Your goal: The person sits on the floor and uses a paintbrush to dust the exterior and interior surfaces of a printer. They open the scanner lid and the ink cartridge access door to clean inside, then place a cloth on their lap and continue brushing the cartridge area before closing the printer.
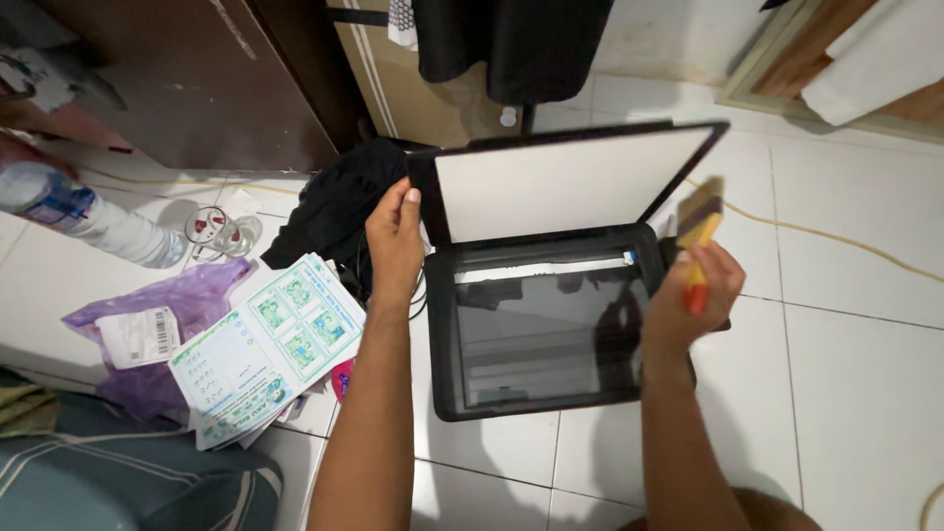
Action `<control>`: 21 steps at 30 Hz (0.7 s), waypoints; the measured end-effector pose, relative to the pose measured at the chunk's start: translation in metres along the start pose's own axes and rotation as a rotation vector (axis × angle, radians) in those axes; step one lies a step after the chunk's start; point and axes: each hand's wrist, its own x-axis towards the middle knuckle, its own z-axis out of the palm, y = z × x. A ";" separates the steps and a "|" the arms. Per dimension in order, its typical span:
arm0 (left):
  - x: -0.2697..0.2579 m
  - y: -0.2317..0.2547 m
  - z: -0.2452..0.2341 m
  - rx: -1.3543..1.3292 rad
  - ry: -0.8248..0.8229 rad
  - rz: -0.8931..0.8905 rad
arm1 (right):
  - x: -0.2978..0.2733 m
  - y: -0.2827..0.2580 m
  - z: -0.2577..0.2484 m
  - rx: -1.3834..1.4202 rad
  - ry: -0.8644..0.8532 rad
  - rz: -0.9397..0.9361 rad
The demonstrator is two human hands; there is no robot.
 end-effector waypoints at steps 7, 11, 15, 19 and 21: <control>0.001 0.000 0.001 -0.073 -0.018 -0.004 | -0.107 -0.086 0.084 0.409 -0.465 -0.096; 0.004 -0.001 -0.005 -0.038 -0.044 0.029 | -0.092 -0.054 0.072 0.247 -0.428 -0.011; -0.003 -0.001 -0.002 -0.045 -0.034 0.034 | -0.037 0.043 -0.012 -0.255 -0.226 -0.117; -0.005 0.009 -0.002 0.003 -0.016 0.026 | -0.036 0.036 -0.014 -0.275 -0.106 -0.037; -0.007 0.010 -0.001 -0.048 -0.005 -0.020 | -0.064 -0.008 0.012 -0.323 -0.333 0.007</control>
